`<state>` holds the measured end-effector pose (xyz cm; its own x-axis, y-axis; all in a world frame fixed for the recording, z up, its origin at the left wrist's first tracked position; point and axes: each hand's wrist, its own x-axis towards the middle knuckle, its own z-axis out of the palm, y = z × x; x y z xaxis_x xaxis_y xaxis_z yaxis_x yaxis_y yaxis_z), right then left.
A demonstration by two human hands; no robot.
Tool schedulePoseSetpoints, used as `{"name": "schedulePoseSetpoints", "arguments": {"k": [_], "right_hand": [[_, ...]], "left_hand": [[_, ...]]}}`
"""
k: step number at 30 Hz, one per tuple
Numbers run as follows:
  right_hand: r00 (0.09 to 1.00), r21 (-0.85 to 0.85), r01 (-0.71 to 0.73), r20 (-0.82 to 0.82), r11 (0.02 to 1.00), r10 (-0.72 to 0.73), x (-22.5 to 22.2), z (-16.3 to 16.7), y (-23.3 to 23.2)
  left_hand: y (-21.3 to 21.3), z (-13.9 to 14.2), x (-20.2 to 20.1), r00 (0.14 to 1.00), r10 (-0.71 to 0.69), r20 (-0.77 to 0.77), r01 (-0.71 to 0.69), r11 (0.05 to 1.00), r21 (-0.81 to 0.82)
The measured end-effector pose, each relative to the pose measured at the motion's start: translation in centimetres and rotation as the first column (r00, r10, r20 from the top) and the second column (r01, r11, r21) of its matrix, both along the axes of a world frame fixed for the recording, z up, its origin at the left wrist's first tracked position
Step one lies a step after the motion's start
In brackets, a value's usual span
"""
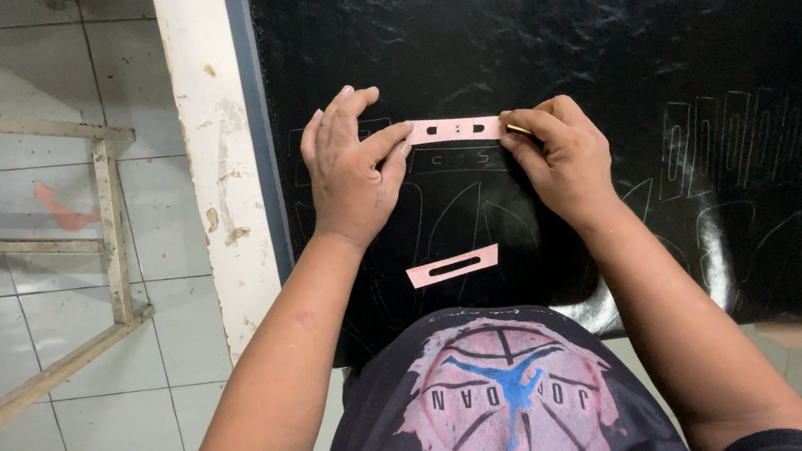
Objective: The person places a small pink paper template on a large sheet of black leather, holds it steady, and traces around it with a pen to mark a pattern outline. They repeat the tracing at several positions across the sheet, then toss the template aside and smooth the leather.
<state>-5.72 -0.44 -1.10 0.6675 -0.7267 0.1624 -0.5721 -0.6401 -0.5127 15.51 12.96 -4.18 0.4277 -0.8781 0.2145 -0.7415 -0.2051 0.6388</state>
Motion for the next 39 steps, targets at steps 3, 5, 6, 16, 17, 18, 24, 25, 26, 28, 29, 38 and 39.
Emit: {"name": "schedulePoseSetpoints", "arguments": {"k": [3,5,6,16,17,18,24,25,26,28,29,38,39], "right_hand": [[1.000,0.005,0.001,-0.021,1.000,-0.001,-0.2,-0.1,-0.2],[1.000,0.004,-0.011,-0.001,1.000,0.011,-0.4,-0.2,-0.2],[1.000,0.004,-0.018,0.009,1.000,0.018,-0.5,-0.3,-0.2],[1.000,0.034,-0.011,-0.026,0.999,0.012,-0.7,-0.2,-0.3],[1.000,0.035,-0.012,-0.022,0.999,0.012,-0.7,-0.2,-0.2],[1.000,0.037,-0.012,-0.018,0.999,0.013,-0.7,-0.1,-0.2],[1.000,0.033,-0.006,-0.019,0.999,0.007,-0.4,0.3,0.0],[1.000,0.032,0.000,-0.014,0.999,0.000,-0.3,0.3,0.0],[1.000,0.031,0.007,-0.011,1.000,-0.007,-0.2,0.3,0.1],[1.000,0.033,0.017,-0.002,0.999,-0.017,-0.1,0.4,0.1],[1.000,0.035,0.020,0.004,0.999,-0.020,0.0,0.3,0.1],[0.986,0.265,-0.028,0.165,0.964,-0.017,-0.8,0.0,-1.6],[0.971,0.300,-0.058,0.239,0.952,-0.016,-0.6,0.2,-2.0]], "left_hand": [[-0.1,-0.1,-0.1,1.000,0.003,0.017,-0.003,1.000,0.010],[-0.3,-0.2,-0.2,1.000,0.002,0.021,-0.002,1.000,0.011],[-0.2,-0.2,-0.2,1.000,0.001,0.018,-0.001,1.000,0.009],[-0.3,-0.3,-0.2,1.000,0.003,0.027,-0.003,1.000,0.013],[-0.3,-0.2,-0.2,1.000,0.003,0.024,-0.003,1.000,0.012],[-0.3,-0.2,-0.2,1.000,0.003,0.022,-0.003,1.000,0.011],[-0.2,0.0,-0.3,1.000,0.003,0.027,-0.002,1.000,-0.021],[-0.3,0.0,-0.3,0.999,0.002,0.039,0.000,0.999,-0.035],[-0.3,0.0,-0.6,0.995,-0.038,0.095,0.039,0.999,-0.014],[-0.3,0.1,-1.5,0.972,-0.116,0.203,0.111,0.993,0.035],[-0.6,0.1,-2.0,0.963,-0.189,0.193,0.188,0.982,0.019],[-0.1,0.3,-6.9,0.919,-0.300,0.257,0.308,0.951,0.009],[0.0,0.1,-6.9,0.916,-0.304,0.262,0.312,0.950,0.014]]}}
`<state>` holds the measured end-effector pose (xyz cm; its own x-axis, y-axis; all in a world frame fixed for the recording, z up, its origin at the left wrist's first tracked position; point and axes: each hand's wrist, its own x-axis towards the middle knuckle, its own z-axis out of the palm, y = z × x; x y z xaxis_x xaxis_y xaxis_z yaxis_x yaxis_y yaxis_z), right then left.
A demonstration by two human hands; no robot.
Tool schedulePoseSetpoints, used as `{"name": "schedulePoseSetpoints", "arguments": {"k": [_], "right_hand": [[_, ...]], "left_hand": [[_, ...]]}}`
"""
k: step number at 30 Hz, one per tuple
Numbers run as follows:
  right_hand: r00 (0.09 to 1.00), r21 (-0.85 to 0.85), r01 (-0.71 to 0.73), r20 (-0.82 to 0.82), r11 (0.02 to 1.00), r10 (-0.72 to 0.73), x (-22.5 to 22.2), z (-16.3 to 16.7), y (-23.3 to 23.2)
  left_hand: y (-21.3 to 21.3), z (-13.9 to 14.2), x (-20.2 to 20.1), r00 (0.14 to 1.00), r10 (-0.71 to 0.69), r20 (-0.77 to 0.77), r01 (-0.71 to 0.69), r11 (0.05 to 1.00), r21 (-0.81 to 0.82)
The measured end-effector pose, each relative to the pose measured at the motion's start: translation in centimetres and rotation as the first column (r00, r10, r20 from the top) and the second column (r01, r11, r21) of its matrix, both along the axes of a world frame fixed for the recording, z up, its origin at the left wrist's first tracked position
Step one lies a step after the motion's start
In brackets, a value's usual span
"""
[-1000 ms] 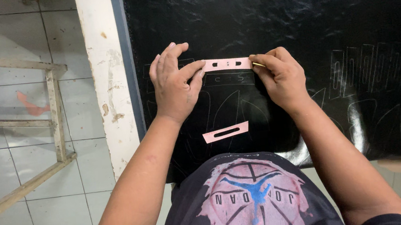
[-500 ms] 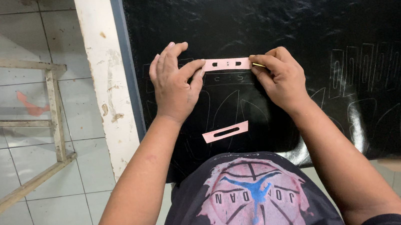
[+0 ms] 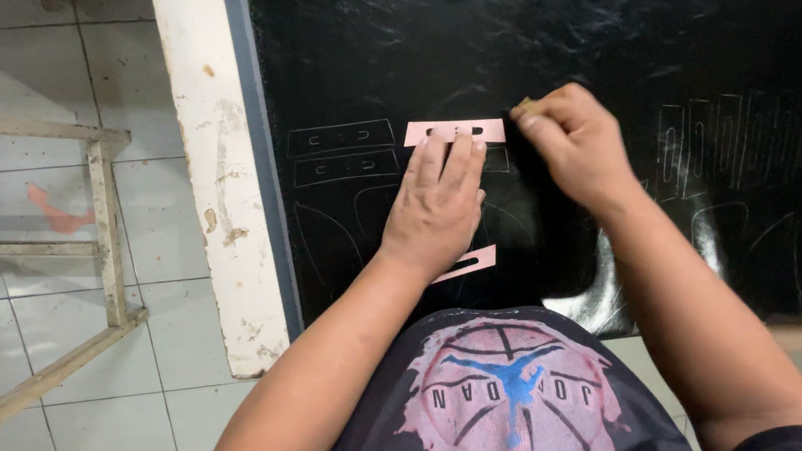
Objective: The person places a small pink paper template on a large sheet of black leather, holds it steady, and traces around it with a pen to mark a pattern outline. They repeat the tracing at several positions across the sheet, then toss the template aside and smooth the leather.
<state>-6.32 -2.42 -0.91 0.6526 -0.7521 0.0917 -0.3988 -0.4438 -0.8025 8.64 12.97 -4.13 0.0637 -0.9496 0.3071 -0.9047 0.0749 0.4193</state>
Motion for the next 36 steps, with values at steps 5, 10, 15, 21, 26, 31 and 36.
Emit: {"name": "schedulePoseSetpoints", "arguments": {"k": [5,10,15,21,26,31,36], "right_hand": [[0.999,0.029,0.047,-0.003,0.999,-0.046,1.6,2.2,-0.1],[0.983,0.005,-0.158,-0.094,0.987,0.158,5.4,3.4,1.4],[0.920,-0.147,-0.383,-0.146,0.912,0.363,8.2,2.9,2.0],[0.901,-0.169,-0.414,-0.216,0.894,0.376,9.0,2.2,1.9],[0.905,-0.350,-0.422,-0.224,0.836,0.363,9.0,2.3,1.7],[0.915,-0.370,-0.400,-0.210,0.838,0.344,9.0,2.4,1.9],[0.920,-0.379,-0.388,-0.208,0.840,0.332,8.5,2.3,2.2]], "left_hand": [[0.1,-1.7,-0.4,1.000,0.004,0.027,-0.004,1.000,-0.002],[-0.3,-2.7,-0.5,0.998,0.058,0.026,-0.054,0.990,-0.130],[-0.5,-2.6,-0.3,0.998,0.056,0.003,-0.055,0.998,-0.026],[-0.6,-2.6,-0.3,0.997,0.063,-0.051,-0.064,0.998,-0.018],[-0.7,-2.4,-0.3,0.999,0.046,-0.021,-0.046,0.999,0.012],[-0.7,-2.1,-0.2,0.999,0.053,-0.011,-0.052,0.998,0.029],[-0.6,-1.9,-0.1,0.999,0.043,-0.004,-0.043,0.999,0.014]]}}
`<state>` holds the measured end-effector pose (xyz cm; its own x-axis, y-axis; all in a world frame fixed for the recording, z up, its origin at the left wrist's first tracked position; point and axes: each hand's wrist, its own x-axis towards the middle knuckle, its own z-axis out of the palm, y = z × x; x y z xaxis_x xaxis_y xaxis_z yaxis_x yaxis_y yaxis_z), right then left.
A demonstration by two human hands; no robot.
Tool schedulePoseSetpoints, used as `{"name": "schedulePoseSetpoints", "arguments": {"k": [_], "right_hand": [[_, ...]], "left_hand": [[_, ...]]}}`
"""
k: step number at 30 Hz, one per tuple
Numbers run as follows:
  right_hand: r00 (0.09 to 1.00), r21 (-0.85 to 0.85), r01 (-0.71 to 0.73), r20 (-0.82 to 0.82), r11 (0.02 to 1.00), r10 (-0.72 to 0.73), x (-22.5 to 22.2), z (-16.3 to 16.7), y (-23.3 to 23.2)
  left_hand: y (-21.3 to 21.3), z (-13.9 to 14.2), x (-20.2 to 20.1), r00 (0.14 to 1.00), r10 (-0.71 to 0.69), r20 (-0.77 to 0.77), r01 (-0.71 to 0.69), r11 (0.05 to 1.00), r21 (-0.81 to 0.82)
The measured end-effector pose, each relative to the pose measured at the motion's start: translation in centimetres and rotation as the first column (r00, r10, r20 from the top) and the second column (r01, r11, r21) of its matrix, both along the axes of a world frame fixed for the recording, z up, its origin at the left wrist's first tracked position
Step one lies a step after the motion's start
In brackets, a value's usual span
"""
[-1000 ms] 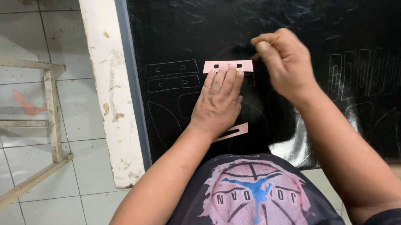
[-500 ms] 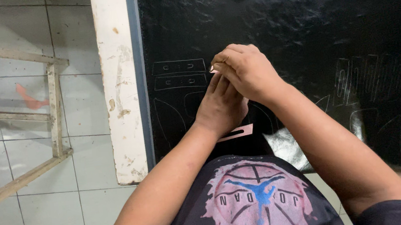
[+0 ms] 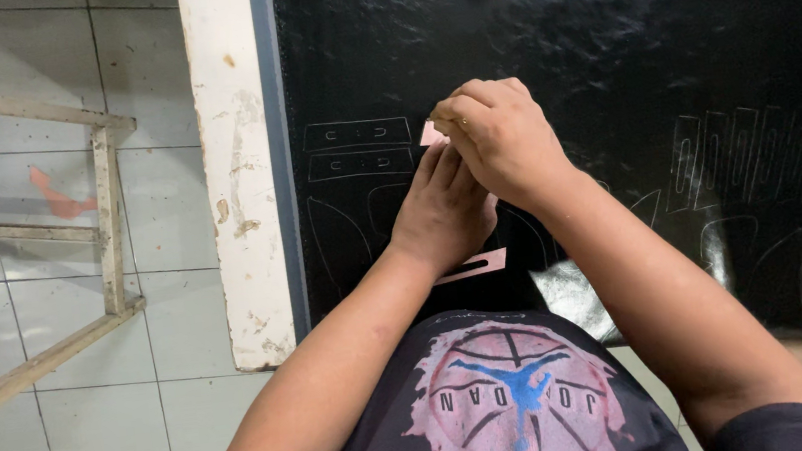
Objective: The person places a small pink paper template on a large sheet of black leather, holds it steady, and traces around it with a pen to mark a pattern outline. They repeat the tracing at several positions across the sheet, then toss the template aside and smooth the leather.
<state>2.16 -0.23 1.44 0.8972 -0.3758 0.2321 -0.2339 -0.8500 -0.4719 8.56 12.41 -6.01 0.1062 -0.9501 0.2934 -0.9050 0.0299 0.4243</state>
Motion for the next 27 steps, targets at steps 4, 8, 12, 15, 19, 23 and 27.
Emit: {"name": "schedulePoseSetpoints", "arguments": {"k": [4,8,12,15,19,23,27], "right_hand": [[0.998,-0.046,0.032,-0.059,0.998,-0.035,-2.0,0.5,-0.6],[0.987,-0.102,0.130,-0.077,0.986,-0.138,-5.4,1.5,-1.3],[0.968,-0.099,0.228,-0.080,0.969,-0.236,-7.4,1.3,-1.5],[0.967,-0.098,0.245,-0.046,0.965,-0.250,-7.9,0.9,-1.5],[0.965,-0.100,0.255,-0.036,0.962,-0.260,-8.3,0.6,-1.4],[0.965,-0.094,0.249,-0.062,0.964,-0.256,-8.6,0.7,-0.7],[0.956,-0.067,0.266,-0.108,0.962,-0.272,-9.4,1.1,0.1]], "left_hand": [[-0.2,0.9,-0.1,0.999,0.005,-0.039,-0.007,0.998,-0.057],[-0.6,2.7,0.5,0.999,-0.015,0.031,0.019,0.995,-0.102],[-1.6,4.8,1.4,0.995,-0.101,-0.024,0.103,0.987,0.126],[-3.1,6.2,2.3,0.986,-0.110,-0.122,0.140,0.952,0.272],[-5.2,7.6,3.4,0.983,-0.104,-0.151,0.158,0.900,0.407],[-7.4,8.7,4.6,0.971,-0.148,-0.186,0.231,0.771,0.593],[-8.9,9.4,5.3,0.963,-0.091,-0.254,0.253,0.633,0.731]]}}
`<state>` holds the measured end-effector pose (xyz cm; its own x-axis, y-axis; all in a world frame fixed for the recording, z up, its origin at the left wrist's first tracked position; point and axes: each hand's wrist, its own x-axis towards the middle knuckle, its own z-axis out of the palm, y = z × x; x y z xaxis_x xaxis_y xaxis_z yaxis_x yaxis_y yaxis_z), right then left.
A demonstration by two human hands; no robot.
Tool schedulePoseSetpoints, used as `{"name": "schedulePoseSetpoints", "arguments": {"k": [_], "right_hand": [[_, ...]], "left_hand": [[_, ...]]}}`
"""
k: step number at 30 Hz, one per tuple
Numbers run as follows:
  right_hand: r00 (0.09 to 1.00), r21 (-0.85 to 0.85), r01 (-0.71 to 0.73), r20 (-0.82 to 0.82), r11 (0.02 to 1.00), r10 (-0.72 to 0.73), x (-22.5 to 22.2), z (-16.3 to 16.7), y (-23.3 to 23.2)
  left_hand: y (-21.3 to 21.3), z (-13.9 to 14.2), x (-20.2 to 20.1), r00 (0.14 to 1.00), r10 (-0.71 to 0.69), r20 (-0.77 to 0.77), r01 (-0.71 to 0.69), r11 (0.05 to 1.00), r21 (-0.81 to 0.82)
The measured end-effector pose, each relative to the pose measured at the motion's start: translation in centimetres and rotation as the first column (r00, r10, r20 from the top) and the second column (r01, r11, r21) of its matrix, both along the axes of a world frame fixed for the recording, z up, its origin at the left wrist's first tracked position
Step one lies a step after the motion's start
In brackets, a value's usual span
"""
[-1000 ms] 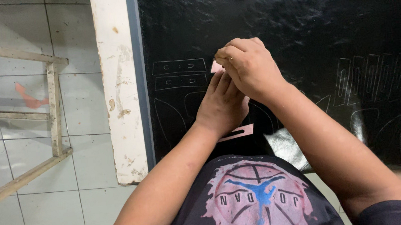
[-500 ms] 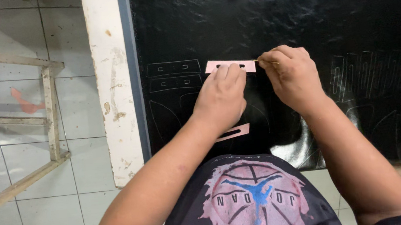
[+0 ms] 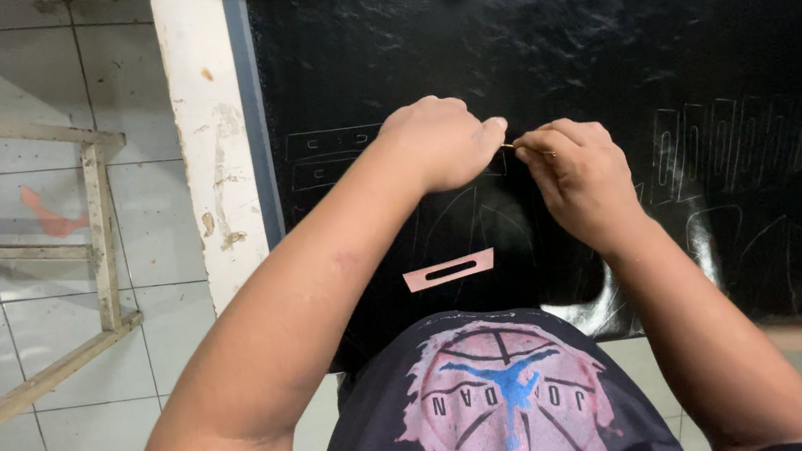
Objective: The person places a small pink paper template on a large sheet of black leather, holds it steady, and traces around it with a pen to mark a pattern outline. They repeat the tracing at several positions across the sheet, then toss the template aside and smooth the leather.
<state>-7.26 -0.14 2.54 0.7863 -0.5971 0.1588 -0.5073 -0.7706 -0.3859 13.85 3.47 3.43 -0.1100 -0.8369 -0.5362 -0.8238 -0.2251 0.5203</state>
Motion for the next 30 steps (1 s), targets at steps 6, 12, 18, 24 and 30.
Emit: {"name": "schedulePoseSetpoints", "arguments": {"k": [6,12,18,24,30], "right_hand": [[0.999,0.021,0.020,0.032,1.000,-0.021,-0.1,-0.2,0.3],[0.993,0.044,-0.023,0.115,0.999,0.018,1.9,-1.4,1.2],[0.981,0.180,-0.068,0.191,0.981,0.033,4.5,-2.3,2.3],[0.966,0.369,-0.122,0.256,0.922,0.025,6.5,-3.1,3.3],[0.968,0.329,-0.130,0.244,0.935,0.049,5.5,-2.3,3.2]], "left_hand": [[-1.8,-0.6,0.0,0.997,-0.036,-0.064,0.041,0.996,0.084],[-3.0,-2.1,0.3,0.991,0.000,-0.133,0.016,0.993,0.119],[-4.2,-2.2,0.4,0.978,0.045,-0.204,-0.001,0.977,0.212],[-4.4,-1.4,0.2,0.965,0.153,-0.213,-0.078,0.943,0.323],[-3.3,-0.3,0.3,0.977,0.094,-0.190,-0.049,0.971,0.233]]}}
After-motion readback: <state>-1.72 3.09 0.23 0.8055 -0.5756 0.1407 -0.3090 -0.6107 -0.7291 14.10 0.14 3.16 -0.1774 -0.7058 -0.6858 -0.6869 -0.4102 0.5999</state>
